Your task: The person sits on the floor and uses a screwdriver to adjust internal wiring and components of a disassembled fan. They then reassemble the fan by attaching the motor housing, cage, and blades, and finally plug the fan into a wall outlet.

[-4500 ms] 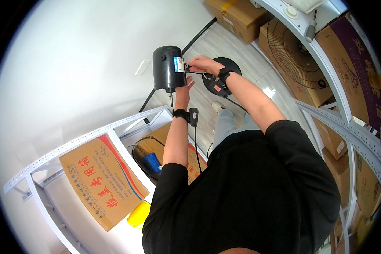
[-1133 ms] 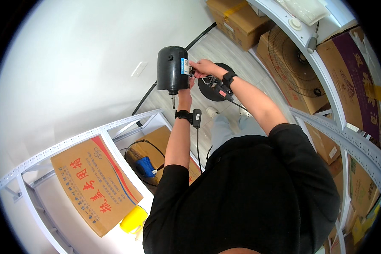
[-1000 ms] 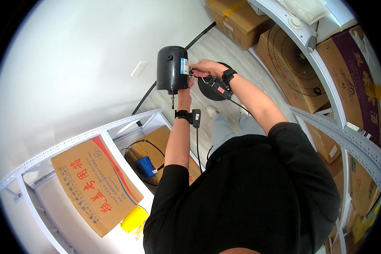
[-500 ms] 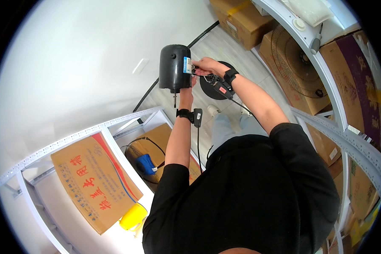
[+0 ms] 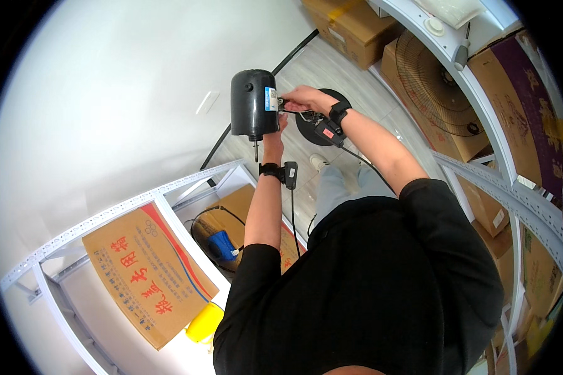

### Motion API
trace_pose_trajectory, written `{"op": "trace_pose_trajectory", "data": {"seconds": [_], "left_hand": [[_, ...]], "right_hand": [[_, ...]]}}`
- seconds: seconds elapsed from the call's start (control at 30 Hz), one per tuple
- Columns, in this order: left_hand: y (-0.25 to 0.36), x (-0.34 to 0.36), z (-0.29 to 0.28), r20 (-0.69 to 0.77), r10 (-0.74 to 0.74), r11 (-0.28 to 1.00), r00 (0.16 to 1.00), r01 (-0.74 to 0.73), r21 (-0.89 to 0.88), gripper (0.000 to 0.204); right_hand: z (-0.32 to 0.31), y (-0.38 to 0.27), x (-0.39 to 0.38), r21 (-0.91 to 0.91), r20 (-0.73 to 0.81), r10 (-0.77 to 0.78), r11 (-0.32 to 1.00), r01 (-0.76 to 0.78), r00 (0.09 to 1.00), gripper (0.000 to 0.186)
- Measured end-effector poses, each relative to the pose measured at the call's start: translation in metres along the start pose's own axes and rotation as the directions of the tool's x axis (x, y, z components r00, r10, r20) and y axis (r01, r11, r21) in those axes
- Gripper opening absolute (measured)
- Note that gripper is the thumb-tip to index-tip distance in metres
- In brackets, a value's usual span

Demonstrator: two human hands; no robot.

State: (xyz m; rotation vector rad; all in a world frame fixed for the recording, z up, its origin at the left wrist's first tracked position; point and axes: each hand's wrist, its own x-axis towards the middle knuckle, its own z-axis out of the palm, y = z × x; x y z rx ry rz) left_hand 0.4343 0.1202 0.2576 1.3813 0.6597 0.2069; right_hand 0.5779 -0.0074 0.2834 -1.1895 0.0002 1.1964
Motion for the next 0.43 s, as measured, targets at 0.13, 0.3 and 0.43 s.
{"op": "trace_pose_trajectory", "data": {"seconds": [0.13,0.3,0.43], "left_hand": [[0.008,-0.003,0.011,0.015,-0.023,0.999,1.000,0.023,-0.035,0.049],[0.007,-0.005,0.006,-0.033,-0.069,0.995,0.997,0.067,-0.070,0.048],[0.014,-0.006,0.015,-0.014,-0.048,0.998,0.999,0.048,0.044,0.049]], "right_hand": [[-0.021,0.015,0.011,-0.493,0.137,-0.649,0.611,0.619,0.749,0.026],[-0.002,0.002,-0.004,-0.322,-0.012,-0.185,0.931,0.172,0.983,0.026],[-0.009,0.007,0.013,-0.555,0.067,-0.295,0.783,0.281,0.953,0.040]]}}
